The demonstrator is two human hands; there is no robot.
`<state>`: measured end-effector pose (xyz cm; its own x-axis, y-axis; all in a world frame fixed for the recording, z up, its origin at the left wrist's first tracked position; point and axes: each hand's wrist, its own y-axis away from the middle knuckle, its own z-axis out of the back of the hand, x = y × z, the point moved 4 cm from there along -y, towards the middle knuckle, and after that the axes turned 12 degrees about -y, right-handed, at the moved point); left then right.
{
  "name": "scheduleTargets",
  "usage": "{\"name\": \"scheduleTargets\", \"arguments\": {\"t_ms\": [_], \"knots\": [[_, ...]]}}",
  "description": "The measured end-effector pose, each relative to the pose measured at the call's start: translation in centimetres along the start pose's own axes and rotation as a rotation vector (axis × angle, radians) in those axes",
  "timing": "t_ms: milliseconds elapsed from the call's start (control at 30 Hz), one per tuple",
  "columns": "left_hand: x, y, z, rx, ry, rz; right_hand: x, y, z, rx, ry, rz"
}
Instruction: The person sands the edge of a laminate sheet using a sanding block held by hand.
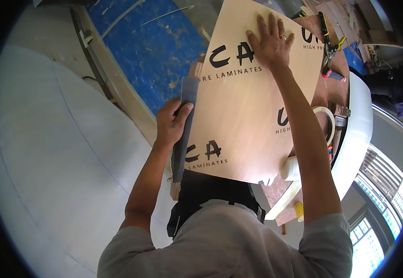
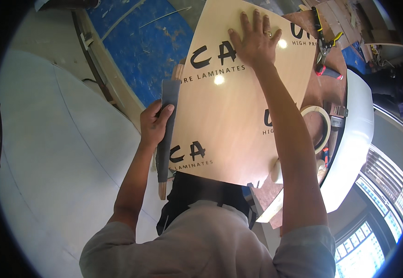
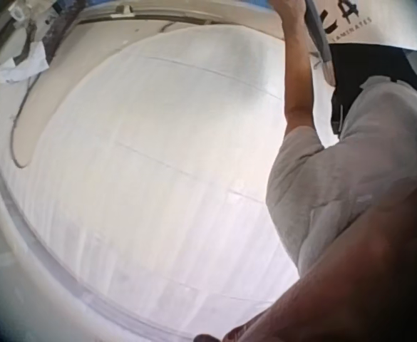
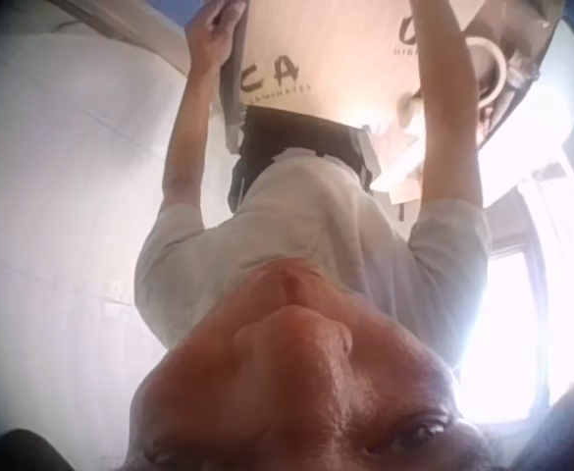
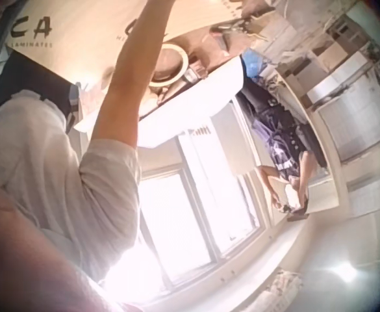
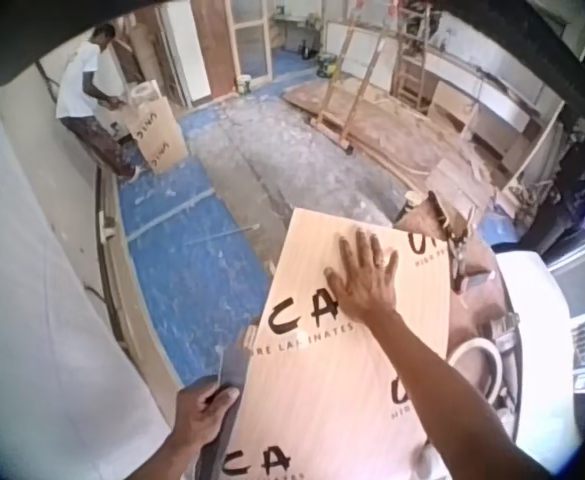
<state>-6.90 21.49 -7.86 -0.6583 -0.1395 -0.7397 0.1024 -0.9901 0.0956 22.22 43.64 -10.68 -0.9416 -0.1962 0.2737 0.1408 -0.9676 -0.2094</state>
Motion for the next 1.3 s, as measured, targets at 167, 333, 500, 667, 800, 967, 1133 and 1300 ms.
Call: {"name": "scheduleTargets", "arguments": {"t_ms": [167, 333, 500, 667, 800, 967, 1133, 1300], "knots": [[-3.5, -7.8, -1.1, -0.042, -0.158, -0.006, 0.1, -0.1, -0.2, -0.011, -0.001, 0.012], [-6.2, -18.5, -3.7, -0.132, -0.309, -0.109, -0.2, 0.2, -0.3, -0.036, -0.021, 0.031], [-7.1, -30.5, -5.5, -0.337, -0.175, -0.369, 0.7, 0.2, 0.2, 0.014, -0.02, 0.022], [-8.3, -32.0, -6.1, -0.181, -0.206, -0.226, 0.3, 0.4, 0.2, 0.002, 0.023, -0.002], [-6.0, -21.9, -4.3, -0.146, -0.317, -0.293, 0.7, -0.2, 1.6, 0.132, -0.122, -0.097], [-3.3, -5.3, -0.5, -0.051, -0.307, -0.056, 1.2, -0.5, 1.4, 0.122, -0.127, -0.105], [0.6, 11.3, 2.0, -0.022, -0.297, 0.114, 1.3, -0.3, 1.5, 0.111, -0.114, -0.1], [0.9, 19.9, 3.3, -0.054, -0.051, 0.216, 1.7, -0.1, 1.9, 0.111, -0.112, -0.093]]}}
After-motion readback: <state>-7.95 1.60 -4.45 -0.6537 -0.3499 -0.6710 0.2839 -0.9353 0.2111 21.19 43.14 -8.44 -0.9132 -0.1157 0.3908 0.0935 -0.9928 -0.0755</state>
